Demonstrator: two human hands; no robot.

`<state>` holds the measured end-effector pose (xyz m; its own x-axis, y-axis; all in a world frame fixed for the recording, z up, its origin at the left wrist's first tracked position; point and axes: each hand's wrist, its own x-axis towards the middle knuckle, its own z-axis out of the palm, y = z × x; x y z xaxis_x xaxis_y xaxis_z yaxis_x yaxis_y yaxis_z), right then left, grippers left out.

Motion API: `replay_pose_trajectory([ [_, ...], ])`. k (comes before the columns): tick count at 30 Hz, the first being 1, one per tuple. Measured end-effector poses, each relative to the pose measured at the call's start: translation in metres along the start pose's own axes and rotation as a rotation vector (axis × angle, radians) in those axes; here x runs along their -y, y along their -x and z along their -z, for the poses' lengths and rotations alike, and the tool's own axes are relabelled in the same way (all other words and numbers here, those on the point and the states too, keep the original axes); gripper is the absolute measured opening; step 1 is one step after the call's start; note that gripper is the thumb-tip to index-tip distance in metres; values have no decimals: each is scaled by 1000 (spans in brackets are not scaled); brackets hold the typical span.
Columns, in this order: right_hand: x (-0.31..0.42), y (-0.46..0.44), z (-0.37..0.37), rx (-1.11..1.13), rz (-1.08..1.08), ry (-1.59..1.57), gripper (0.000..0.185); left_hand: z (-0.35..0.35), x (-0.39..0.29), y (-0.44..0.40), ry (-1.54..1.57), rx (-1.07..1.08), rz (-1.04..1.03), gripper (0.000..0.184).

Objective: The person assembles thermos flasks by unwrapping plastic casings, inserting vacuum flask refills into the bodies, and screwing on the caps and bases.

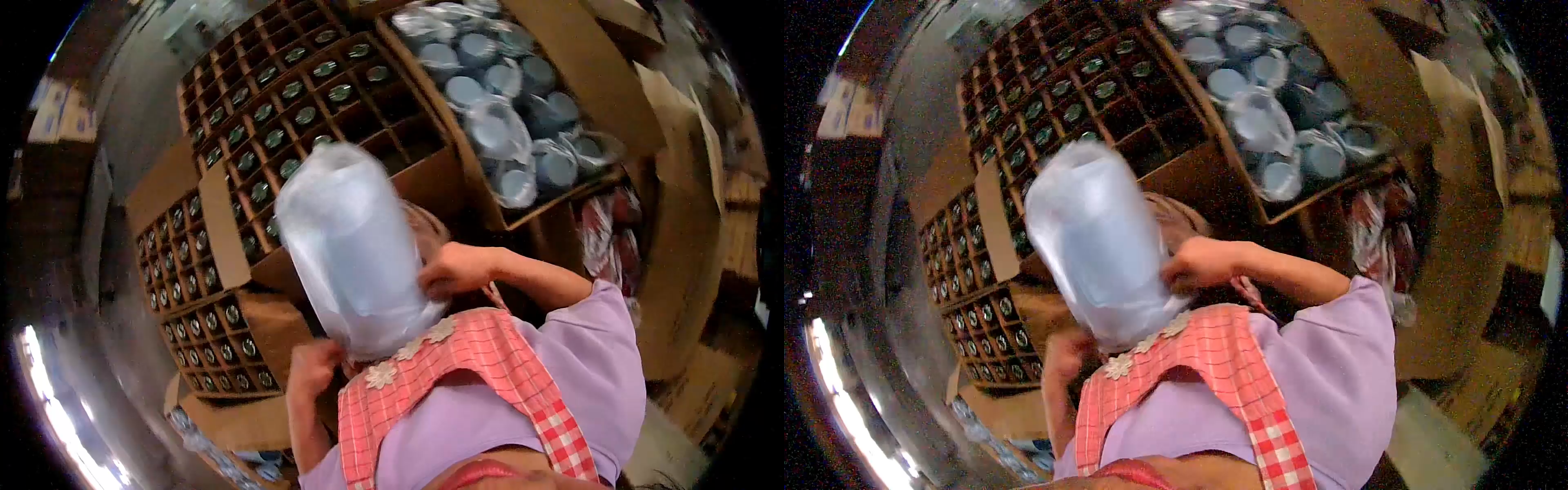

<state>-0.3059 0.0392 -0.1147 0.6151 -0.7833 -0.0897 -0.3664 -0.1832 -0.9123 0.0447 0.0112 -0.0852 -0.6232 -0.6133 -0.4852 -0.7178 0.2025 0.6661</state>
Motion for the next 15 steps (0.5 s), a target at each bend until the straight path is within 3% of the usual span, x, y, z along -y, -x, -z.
replay_pose_trajectory([
  [1,17,7,5,99,-8,123,16,-14,12,7,112,139,144,20],
  [2,23,10,6,-61,45,306,24,-23,1,10,289,214,229,21],
  [4,50,3,24,-489,392,492,34,-37,8,7,87,218,105,22],
  [5,69,-8,27,-483,571,603,31,-39,6,5,-58,213,43,24],
  [7,79,-44,12,-391,812,880,28,-23,-27,7,-29,292,166,27],
  [8,81,-59,7,-292,824,1012,26,-17,-40,7,-20,329,230,29],
  [11,100,-82,11,62,794,1294,20,-19,-43,19,28,180,238,28],
  [12,92,-84,15,-44,810,1192,17,-13,-49,17,-105,236,170,24],
  [14,57,-86,26,-256,827,987,13,2,-55,21,30,92,133,21],
  [15,37,-78,47,-522,956,762,12,4,-55,22,107,17,108,20],
])
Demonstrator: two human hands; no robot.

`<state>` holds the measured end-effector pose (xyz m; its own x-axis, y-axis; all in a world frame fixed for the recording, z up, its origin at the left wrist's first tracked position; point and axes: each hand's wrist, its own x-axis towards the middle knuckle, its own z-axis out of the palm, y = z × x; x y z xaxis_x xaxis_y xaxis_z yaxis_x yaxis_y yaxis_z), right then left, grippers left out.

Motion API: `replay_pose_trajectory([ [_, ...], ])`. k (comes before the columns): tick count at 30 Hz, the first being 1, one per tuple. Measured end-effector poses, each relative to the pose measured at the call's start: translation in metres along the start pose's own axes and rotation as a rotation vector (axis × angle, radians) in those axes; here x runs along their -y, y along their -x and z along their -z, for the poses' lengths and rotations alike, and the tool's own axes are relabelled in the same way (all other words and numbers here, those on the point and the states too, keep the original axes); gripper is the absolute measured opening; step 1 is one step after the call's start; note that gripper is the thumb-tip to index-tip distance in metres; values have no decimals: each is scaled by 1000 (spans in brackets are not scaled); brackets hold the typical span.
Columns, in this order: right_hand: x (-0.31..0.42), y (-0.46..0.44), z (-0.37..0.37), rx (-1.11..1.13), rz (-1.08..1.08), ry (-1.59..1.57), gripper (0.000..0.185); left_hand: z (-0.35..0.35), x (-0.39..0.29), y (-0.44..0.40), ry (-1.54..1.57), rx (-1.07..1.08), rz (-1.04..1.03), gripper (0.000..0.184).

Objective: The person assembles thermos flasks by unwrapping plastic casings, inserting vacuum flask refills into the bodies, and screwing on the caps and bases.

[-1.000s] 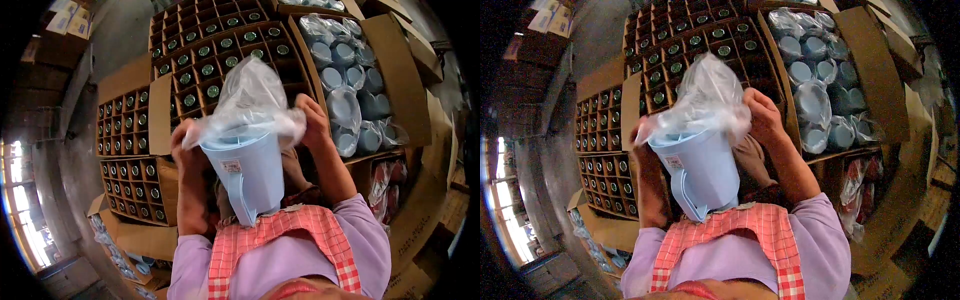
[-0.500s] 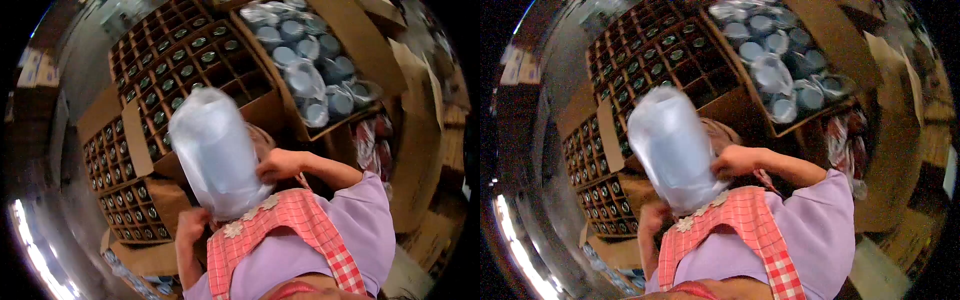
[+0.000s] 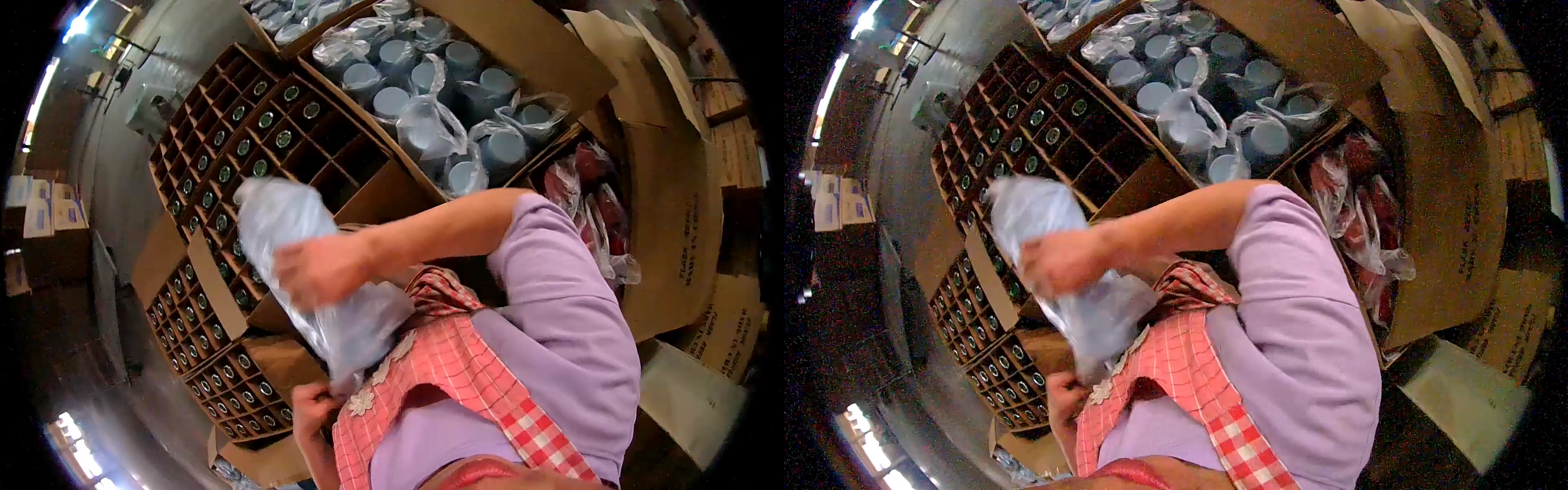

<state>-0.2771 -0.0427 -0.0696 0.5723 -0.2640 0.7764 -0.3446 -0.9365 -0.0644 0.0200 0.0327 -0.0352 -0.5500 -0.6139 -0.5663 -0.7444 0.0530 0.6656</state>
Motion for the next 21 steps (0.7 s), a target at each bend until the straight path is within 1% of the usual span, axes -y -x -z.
replay_pose_trajectory([
  [1,-17,23,3,-94,-80,135,14,-6,8,1,399,-211,40,16],
  [2,-21,44,33,-21,-407,141,11,-9,15,-4,459,-375,-112,21],
  [3,-29,68,58,-261,-593,21,9,-3,16,-11,554,-382,-102,22],
  [4,-33,91,84,-508,-723,85,16,3,18,-19,647,-392,-93,24],
  [5,-42,123,92,-860,-830,129,11,5,18,-27,661,-380,-115,27],
  [6,-47,152,104,-1081,-941,118,11,8,20,-35,673,-366,-134,29],
  [7,-49,184,116,-1287,-1020,121,11,9,24,-45,620,-341,-156,31],
  [8,-52,217,125,-1460,-1068,114,12,12,21,-52,621,-303,-141,31],
  [10,-53,280,138,-1741,-1120,61,16,13,14,-66,632,-235,-110,31],
  [11,-53,309,139,-1854,-1132,29,18,15,16,-73,626,-236,-66,30],
  [14,-53,390,129,-2122,-1117,-38,25,14,17,-94,705,-189,-68,28],
  [17,-54,455,111,-2358,-1049,-61,26,12,18,-106,708,-154,-25,29],
  [18,-52,440,116,-2203,-1268,59,26,11,18,-110,720,-148,-12,29],
  [20,-41,382,127,-1843,-1658,288,27,11,19,-115,696,-137,-21,29],
  [21,-40,413,118,-1535,-1526,295,21,11,18,-117,695,-127,-24,29],
])
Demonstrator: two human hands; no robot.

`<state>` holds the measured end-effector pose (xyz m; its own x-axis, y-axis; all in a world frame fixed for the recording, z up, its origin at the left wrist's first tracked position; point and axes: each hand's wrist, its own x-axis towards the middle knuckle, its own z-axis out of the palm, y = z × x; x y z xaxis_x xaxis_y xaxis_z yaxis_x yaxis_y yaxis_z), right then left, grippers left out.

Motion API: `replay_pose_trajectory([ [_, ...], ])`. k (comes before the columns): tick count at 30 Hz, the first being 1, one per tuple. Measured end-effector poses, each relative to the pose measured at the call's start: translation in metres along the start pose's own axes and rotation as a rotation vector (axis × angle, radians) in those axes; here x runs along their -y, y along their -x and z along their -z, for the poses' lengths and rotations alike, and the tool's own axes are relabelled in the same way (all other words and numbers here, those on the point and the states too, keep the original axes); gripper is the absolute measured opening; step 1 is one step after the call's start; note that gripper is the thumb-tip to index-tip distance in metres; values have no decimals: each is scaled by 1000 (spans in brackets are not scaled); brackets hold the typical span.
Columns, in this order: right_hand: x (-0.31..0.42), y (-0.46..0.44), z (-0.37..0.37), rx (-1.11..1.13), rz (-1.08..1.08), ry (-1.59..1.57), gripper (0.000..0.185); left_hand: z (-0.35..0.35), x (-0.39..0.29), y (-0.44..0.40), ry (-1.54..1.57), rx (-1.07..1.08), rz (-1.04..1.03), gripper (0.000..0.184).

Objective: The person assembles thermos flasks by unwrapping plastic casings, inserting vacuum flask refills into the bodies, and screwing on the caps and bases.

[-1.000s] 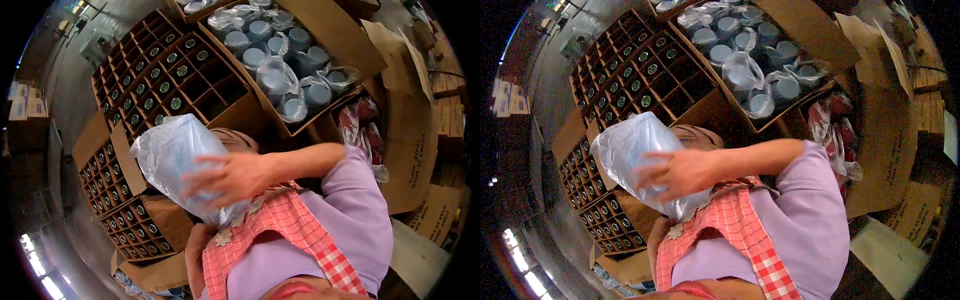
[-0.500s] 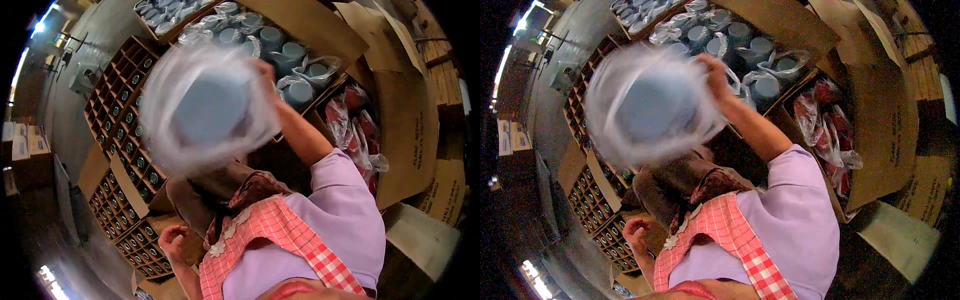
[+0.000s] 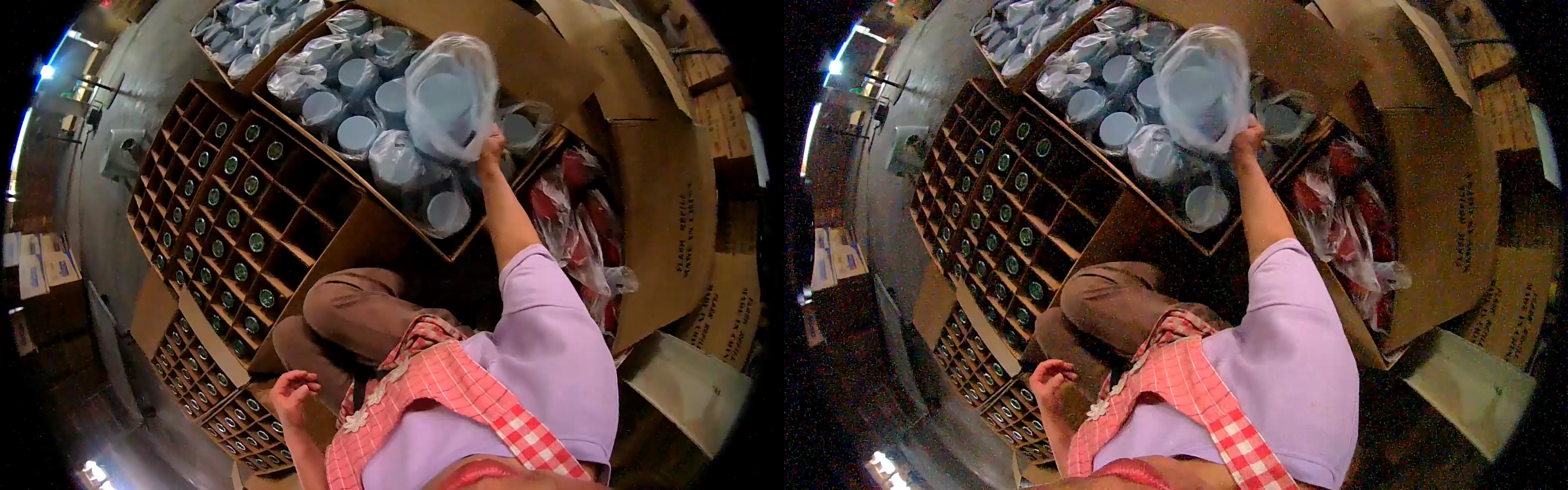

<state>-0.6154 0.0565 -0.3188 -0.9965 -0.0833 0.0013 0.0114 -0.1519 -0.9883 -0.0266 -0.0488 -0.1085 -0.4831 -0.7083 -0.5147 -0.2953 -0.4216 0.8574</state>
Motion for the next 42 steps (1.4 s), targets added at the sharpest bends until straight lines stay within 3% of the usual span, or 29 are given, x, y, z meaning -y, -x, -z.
replay_pose_trajectory([
  [3,-24,-14,-6,260,121,674,16,4,6,-8,11,6,18,29],
  [4,-32,-16,-11,382,-4,347,13,5,7,-11,20,9,22,29],
  [5,-57,-31,-15,510,274,1199,12,5,8,-14,31,11,23,30],
  [7,-12,-8,-28,486,38,1477,15,2,9,-17,46,17,-10,28],
  [10,3,-22,-25,562,-97,1495,21,4,8,-18,27,5,0,26],
  [13,39,-37,-15,272,397,1206,21,-1,-1,-20,10,-98,117,24],
  [15,29,-73,-7,-30,602,990,23,0,2,-24,19,-115,107,23],
  [16,26,-85,-6,-116,522,963,30,2,-1,-26,11,-115,145,22],
  [17,25,-94,-13,-212,301,1017,39,5,-2,-30,4,-117,176,22],
  [19,27,-110,-21,-92,-252,1073,48,10,3,-31,-5,-112,149,21],
  [21,-11,-136,-13,87,-394,1180,49,9,0,-29,-13,-131,150,20],
  [23,-14,-140,-16,126,-297,1170,47,10,4,-26,26,-141,138,21],
  [25,-9,-134,-8,13,20,1023,41,10,4,-24,31,-153,133,22],
  [26,-3,-132,-16,-72,139,962,27,9,-1,-25,20,-162,131,22],
  [29,22,-138,-22,265,-83,169,22,3,-15,-34,29,-124,34,22],
  [32,105,-97,-48,642,-74,-117,23,-14,-45,-52,57,-73,-98,22],
  [36,232,17,-100,795,-147,-530,29,-56,-66,-103,271,172,-84,23],
  [37,248,39,-105,886,-187,-573,33,-71,-63,-116,358,222,-43,26],
  [38,264,61,-111,1097,-245,-626,35,-85,-59,-128,441,296,66,40],
  [40,294,109,-126,1491,-383,-705,36,-124,-71,-135,669,480,227,49],
  [41,302,141,-135,1664,-404,-769,32,-131,-63,-138,705,621,199,71],
  [42,310,172,-144,1841,-424,-818,28,-136,-60,-136,739,671,180,71],
])
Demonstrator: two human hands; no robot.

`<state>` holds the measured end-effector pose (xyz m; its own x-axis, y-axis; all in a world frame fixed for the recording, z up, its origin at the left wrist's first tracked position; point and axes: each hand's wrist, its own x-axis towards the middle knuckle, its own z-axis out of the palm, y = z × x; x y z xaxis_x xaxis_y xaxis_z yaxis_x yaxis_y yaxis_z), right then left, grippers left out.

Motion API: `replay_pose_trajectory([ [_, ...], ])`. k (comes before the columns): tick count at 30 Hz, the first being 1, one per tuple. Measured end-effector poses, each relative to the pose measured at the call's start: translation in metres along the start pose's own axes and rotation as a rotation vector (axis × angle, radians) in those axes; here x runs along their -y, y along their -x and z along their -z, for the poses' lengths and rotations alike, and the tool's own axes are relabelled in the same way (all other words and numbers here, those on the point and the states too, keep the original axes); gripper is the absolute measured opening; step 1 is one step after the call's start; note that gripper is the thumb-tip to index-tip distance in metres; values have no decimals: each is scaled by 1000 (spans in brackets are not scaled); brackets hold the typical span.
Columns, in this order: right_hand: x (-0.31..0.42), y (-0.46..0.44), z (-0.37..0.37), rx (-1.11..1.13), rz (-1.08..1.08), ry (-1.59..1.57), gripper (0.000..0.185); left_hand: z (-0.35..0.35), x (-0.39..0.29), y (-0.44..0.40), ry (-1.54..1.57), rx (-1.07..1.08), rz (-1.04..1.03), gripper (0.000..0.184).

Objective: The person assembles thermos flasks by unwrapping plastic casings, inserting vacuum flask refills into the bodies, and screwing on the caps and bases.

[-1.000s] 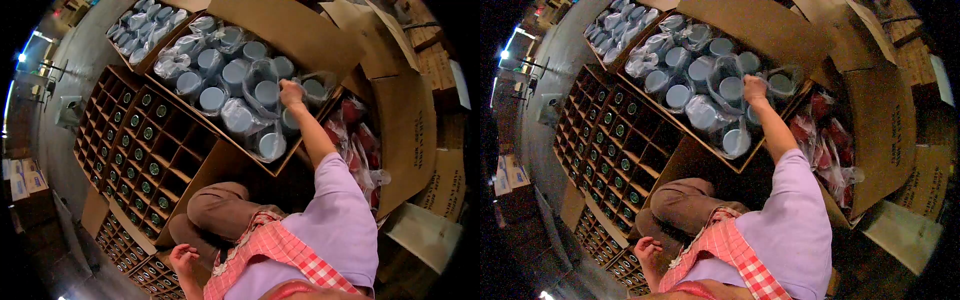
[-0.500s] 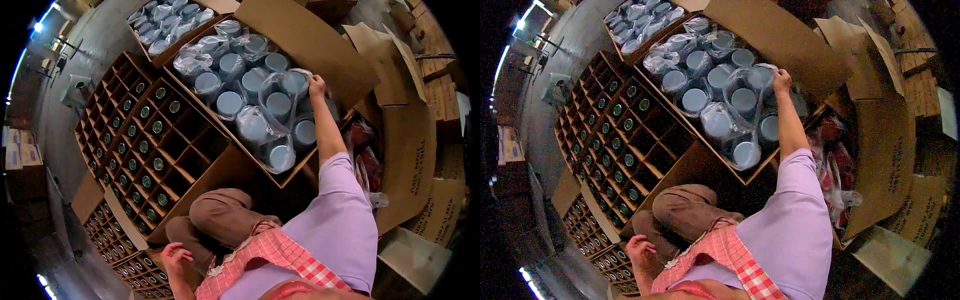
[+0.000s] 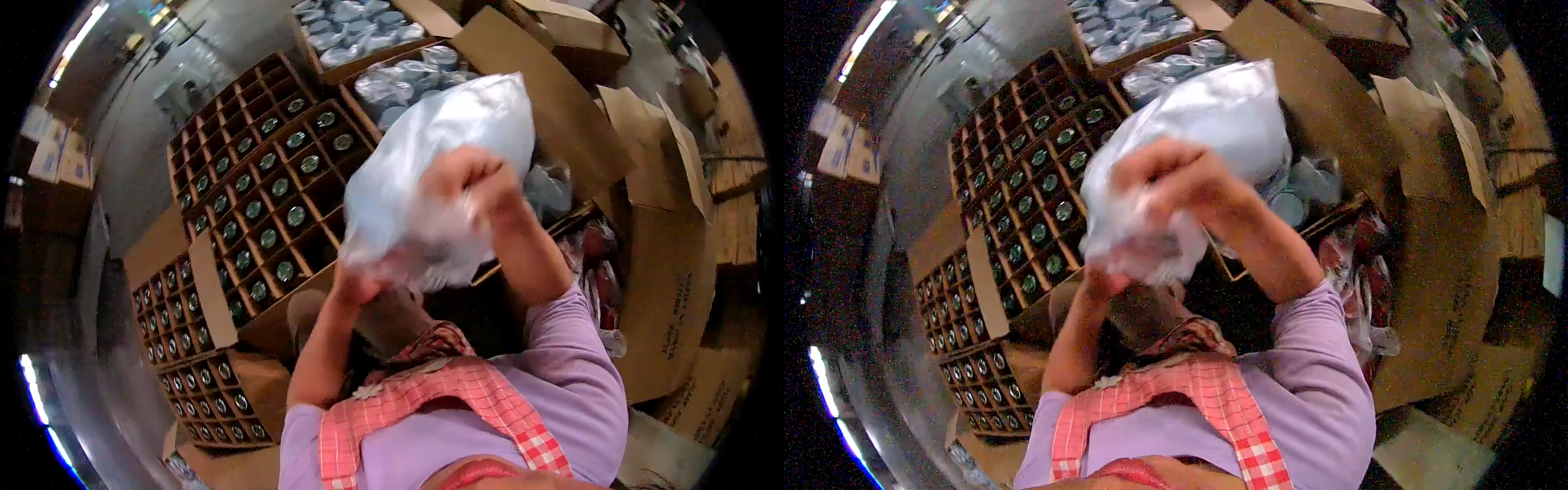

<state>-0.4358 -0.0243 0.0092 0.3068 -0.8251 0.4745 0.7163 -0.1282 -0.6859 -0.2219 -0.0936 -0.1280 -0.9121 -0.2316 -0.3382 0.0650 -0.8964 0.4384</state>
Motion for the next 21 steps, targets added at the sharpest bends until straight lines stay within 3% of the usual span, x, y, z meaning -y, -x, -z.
replay_pose_trajectory([
  [5,-85,-43,-105,624,-587,-85,18,4,13,50,37,-114,-155,70],
  [7,-86,-42,-132,754,-425,223,18,6,12,72,39,-164,-213,70],
  [8,-80,-34,-137,671,-318,357,18,9,12,81,45,-189,-240,70],
  [10,-43,-22,-135,273,-81,790,22,12,9,100,40,-230,-292,70],
  [12,-47,-20,-123,-485,288,1139,47,15,4,116,37,-273,-347,69],
  [13,-45,-35,-105,-425,302,1420,58,16,2,123,35,-298,-367,69],
  [15,-94,-46,-87,-377,105,1417,63,12,-7,134,19,-342,-402,69],
  [17,-116,-54,-78,-268,-43,1508,47,1,-17,145,5,-388,-421,69],
  [20,-123,-64,-67,-215,-286,1238,29,1,-30,167,-43,-346,-471,68],
  [21,-124,-71,-63,-228,-138,1510,13,8,-31,175,-60,-295,-499,68],
])
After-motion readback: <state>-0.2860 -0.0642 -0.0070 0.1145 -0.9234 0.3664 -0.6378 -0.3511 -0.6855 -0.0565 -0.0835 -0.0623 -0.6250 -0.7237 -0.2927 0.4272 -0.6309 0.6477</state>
